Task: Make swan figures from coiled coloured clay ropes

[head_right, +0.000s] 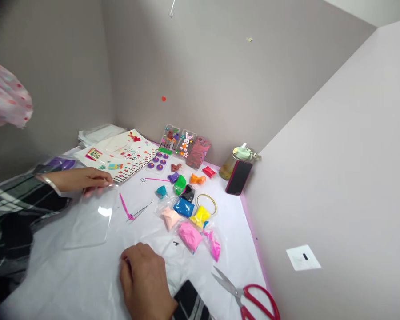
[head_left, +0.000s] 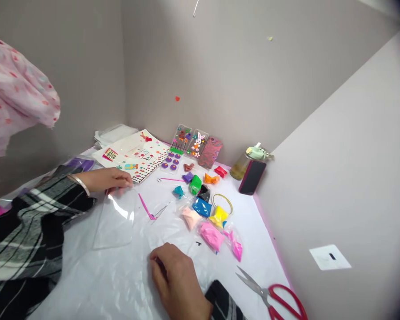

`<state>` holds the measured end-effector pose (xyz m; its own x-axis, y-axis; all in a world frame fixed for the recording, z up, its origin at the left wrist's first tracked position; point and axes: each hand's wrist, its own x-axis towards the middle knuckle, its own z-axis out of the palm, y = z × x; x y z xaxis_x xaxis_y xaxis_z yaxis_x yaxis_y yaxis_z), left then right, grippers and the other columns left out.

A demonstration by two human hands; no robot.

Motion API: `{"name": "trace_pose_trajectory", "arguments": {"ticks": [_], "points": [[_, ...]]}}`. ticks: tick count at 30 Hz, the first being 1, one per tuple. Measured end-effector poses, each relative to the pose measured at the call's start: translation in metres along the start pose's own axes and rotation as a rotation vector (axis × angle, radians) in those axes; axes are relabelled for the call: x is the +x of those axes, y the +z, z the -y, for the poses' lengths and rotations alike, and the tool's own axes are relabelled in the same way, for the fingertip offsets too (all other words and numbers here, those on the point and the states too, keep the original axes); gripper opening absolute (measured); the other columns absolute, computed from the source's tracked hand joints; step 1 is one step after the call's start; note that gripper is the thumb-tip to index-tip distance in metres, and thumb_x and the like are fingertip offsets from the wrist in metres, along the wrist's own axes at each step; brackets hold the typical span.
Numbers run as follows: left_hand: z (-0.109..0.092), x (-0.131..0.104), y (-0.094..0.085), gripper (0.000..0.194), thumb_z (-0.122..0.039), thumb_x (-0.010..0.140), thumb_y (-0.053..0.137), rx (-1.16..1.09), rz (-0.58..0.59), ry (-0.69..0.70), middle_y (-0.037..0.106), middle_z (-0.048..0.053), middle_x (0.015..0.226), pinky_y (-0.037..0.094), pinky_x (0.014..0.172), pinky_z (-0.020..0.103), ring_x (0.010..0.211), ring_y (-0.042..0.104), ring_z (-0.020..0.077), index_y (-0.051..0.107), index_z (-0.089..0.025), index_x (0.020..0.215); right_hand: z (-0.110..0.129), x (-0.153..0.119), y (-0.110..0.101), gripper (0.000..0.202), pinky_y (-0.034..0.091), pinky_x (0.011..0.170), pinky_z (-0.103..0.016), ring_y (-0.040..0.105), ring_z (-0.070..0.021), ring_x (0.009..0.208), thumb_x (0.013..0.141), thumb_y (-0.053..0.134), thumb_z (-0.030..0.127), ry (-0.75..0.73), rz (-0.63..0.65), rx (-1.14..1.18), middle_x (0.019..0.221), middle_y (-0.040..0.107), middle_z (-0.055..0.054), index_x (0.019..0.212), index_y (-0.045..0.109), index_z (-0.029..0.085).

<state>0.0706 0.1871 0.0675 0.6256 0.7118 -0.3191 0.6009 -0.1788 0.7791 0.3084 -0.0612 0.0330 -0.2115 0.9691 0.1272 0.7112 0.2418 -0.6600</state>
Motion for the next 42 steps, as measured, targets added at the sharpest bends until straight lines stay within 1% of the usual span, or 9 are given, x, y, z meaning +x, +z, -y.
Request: {"name": "trace_pose_trajectory", "arguments": {"ticks": [5,9,16,22,25,30,33,37,42], "points": [[-0.004,0.019,0.035,0.028,-0.047,0.082,0.061,0.057,-0.086,-0.037,0.070,0.001,0.070,0.042,0.046,0.025,0.044,0.059,0.0143,0.056,-0.020,0.076,0.005,0.002,0.005,0.016,0.047,0.073,-0.025,0.069,-0.0172,0.083,0.090,0.062,0.007,-0.001,0.020,-0.019,0.090,0.072,-0.001,0.094,0.063,0.022],[-0.033,0.043,0.074,0.021,-0.037,0.097,0.060,0.130,-0.093,0.001,0.069,-0.001,0.074,0.050,0.053,0.026,0.052,0.061,0.0124,0.063,-0.016,0.093,0.008,0.003,0.009,0.016,0.048,0.073,-0.024,0.070,-0.0171,0.084,0.090,0.062,0.007,-0.027,0.030,-0.057,0.091,0.072,-0.001,0.096,0.063,0.022],[-0.086,0.082,0.124,0.030,-0.035,0.099,0.065,0.192,-0.100,0.104,0.068,0.009,0.122,0.060,0.088,0.044,0.102,0.069,0.0240,0.064,-0.016,0.124,0.013,0.002,0.010,0.017,0.049,0.073,-0.024,0.072,-0.0168,0.085,0.090,0.062,0.008,-0.034,0.067,-0.096,0.093,0.073,0.000,0.098,0.063,0.023],[-0.128,0.109,0.165,0.034,-0.034,0.099,0.066,0.143,-0.041,0.126,0.066,0.011,0.128,0.060,0.090,0.046,0.107,0.068,0.0254,0.062,-0.017,0.129,0.004,-0.003,0.019,0.011,0.046,0.063,-0.027,0.070,-0.0172,0.078,0.088,0.063,0.014,-0.199,0.067,-0.240,0.089,0.071,0.000,0.091,0.057,0.023],[-0.125,0.115,0.155,0.031,-0.034,0.100,0.064,0.107,0.022,0.103,0.067,0.010,0.124,0.061,0.087,0.044,0.103,0.069,0.0245,0.064,-0.017,0.126,-0.006,-0.008,0.034,0.015,0.040,0.052,-0.030,0.066,-0.0170,0.067,0.085,0.065,0.017,-0.328,-0.039,-0.320,0.079,0.067,0.001,0.085,0.051,0.024],[-0.093,0.117,0.111,0.034,-0.034,0.100,0.065,0.036,-0.041,0.051,0.067,0.010,0.124,0.061,0.085,0.044,0.102,0.069,0.0241,0.062,-0.016,0.128,-0.009,-0.013,0.053,0.021,0.024,0.042,-0.033,0.056,-0.0166,0.051,0.081,0.064,0.014,-0.388,-0.235,-0.397,0.064,0.057,0.003,0.079,0.046,0.025],[-0.089,0.125,0.111,0.034,-0.033,0.099,0.066,-0.002,-0.055,0.054,0.067,0.010,0.124,0.061,0.085,0.043,0.101,0.070,0.0238,0.062,-0.016,0.129,-0.005,-0.012,0.055,0.023,0.023,0.041,-0.034,0.054,-0.0161,0.049,0.079,0.066,0.015,-0.383,-0.281,-0.434,0.061,0.055,0.003,0.076,0.045,0.024],[-0.105,0.145,0.128,0.034,-0.032,0.099,0.066,-0.039,-0.022,0.059,0.068,0.010,0.122,0.062,0.083,0.042,0.098,0.070,0.0230,0.062,-0.016,0.129,-0.003,-0.011,0.052,0.025,0.027,0.043,-0.035,0.056,-0.0157,0.052,0.080,0.069,0.017,-0.309,-0.264,-0.483,0.063,0.056,0.004,0.074,0.045,0.024],[-0.118,0.171,0.107,0.035,-0.032,0.099,0.066,-0.068,-0.105,0.034,0.066,0.010,0.126,0.061,0.086,0.044,0.103,0.069,0.0243,0.061,-0.017,0.130,-0.009,-0.011,0.050,0.023,0.028,0.042,-0.034,0.059,-0.0160,0.053,0.083,0.070,0.021,-0.334,-0.149,-0.470,0.066,0.059,0.004,0.078,0.048,0.024]]}}
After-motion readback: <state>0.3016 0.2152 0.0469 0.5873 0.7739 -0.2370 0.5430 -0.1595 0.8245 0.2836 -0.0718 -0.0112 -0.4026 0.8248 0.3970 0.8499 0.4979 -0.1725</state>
